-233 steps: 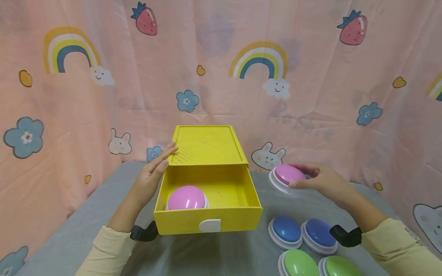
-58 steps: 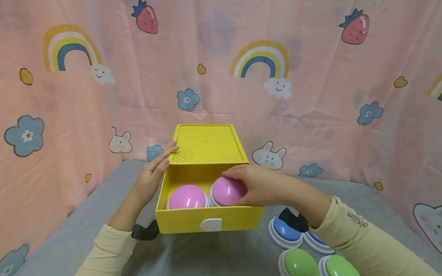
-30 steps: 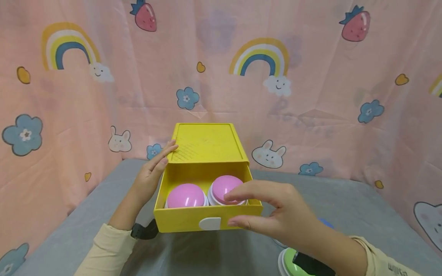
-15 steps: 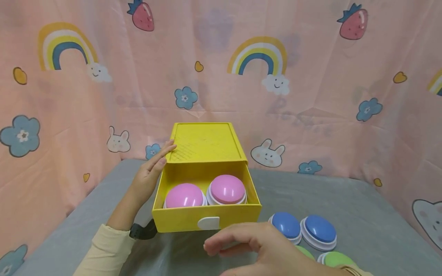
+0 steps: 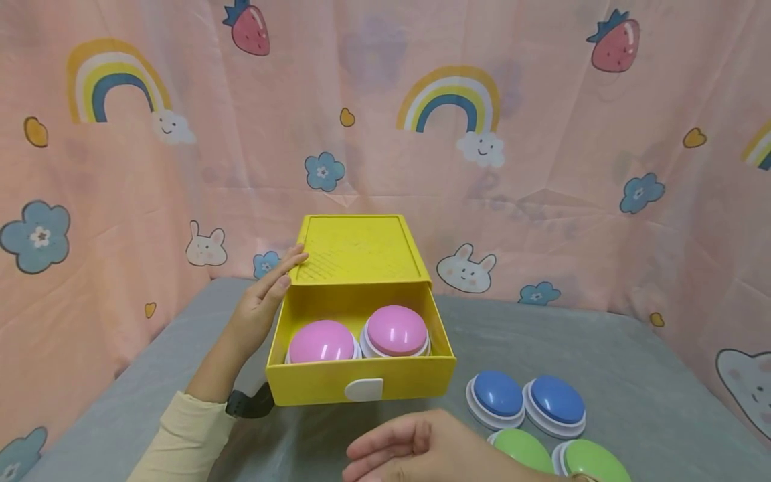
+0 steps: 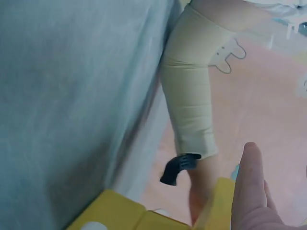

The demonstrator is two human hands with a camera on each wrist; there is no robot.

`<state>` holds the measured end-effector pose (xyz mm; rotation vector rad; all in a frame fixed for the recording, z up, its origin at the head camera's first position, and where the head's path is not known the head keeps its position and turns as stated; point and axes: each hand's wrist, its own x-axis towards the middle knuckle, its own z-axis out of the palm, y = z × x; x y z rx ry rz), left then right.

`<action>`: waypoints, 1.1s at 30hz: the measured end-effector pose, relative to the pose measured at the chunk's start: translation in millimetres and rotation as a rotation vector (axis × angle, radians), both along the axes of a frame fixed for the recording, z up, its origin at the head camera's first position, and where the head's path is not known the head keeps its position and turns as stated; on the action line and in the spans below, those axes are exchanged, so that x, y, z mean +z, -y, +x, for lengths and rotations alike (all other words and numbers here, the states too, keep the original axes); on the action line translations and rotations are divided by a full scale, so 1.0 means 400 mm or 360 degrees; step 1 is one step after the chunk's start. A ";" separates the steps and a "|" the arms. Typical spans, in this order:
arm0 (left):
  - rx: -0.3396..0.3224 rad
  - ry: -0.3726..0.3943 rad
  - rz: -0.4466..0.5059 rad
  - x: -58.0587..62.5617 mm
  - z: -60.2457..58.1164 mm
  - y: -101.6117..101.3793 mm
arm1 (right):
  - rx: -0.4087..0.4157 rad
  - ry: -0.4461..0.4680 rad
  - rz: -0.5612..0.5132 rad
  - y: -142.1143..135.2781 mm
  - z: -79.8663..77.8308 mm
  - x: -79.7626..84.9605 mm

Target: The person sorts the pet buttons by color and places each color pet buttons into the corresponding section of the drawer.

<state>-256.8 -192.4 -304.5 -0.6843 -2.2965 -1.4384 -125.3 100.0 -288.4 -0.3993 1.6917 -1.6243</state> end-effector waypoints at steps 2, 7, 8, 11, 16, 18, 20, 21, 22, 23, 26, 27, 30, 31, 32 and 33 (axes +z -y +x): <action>-0.0002 0.0001 -0.0001 0.000 0.000 0.001 | -0.0002 0.0078 0.0005 0.001 -0.004 0.001; 0.0003 0.0009 -0.0011 -0.001 0.000 0.002 | -0.0025 0.0205 0.0073 0.007 -0.011 -0.007; 0.0005 0.0009 -0.0011 -0.002 0.000 0.002 | -0.0022 0.0214 0.0078 0.008 -0.013 -0.010; 0.0006 0.0008 -0.0006 -0.004 -0.002 0.003 | -0.0014 0.0280 0.0024 0.010 -0.020 -0.019; 0.0001 0.0004 0.0004 -0.004 -0.004 0.003 | -0.0137 0.0443 -0.0159 0.015 -0.027 -0.026; -0.0002 0.0002 0.0008 -0.004 -0.004 0.003 | -0.0202 0.0485 -0.0196 0.018 -0.027 -0.025; -0.0005 0.0001 0.0012 -0.004 -0.005 0.003 | -0.0237 0.0501 -0.0228 0.020 -0.029 -0.026; -0.0007 -0.0003 0.0013 -0.004 -0.005 0.003 | -0.0240 0.0496 -0.0245 0.021 -0.032 -0.027; -0.0009 -0.0005 0.0015 -0.004 -0.006 0.003 | -0.0243 0.0490 -0.0259 0.023 -0.034 -0.027; -0.0009 -0.0007 0.0016 -0.004 -0.006 0.003 | -0.0241 0.0479 -0.0272 0.024 -0.037 -0.028; -0.0016 -0.0008 0.0020 -0.004 -0.007 0.003 | -0.0225 0.0423 -0.0307 0.027 -0.047 -0.033; -0.0017 -0.0010 0.0021 -0.005 -0.007 0.003 | -0.0219 0.0409 -0.0317 0.027 -0.050 -0.035; -0.0023 -0.0009 0.0024 -0.005 -0.008 0.003 | -0.0219 0.0379 -0.0336 0.028 -0.056 -0.041; -0.0024 -0.0009 0.0025 -0.005 -0.008 0.003 | -0.0221 0.0376 -0.0340 0.028 -0.057 -0.042; -0.0023 -0.0009 0.0024 -0.005 -0.008 0.004 | -0.0223 0.0379 -0.0345 0.029 -0.057 -0.042; -0.0020 -0.0009 0.0022 -0.004 -0.008 0.004 | -0.0228 0.0385 -0.0347 0.029 -0.058 -0.042</action>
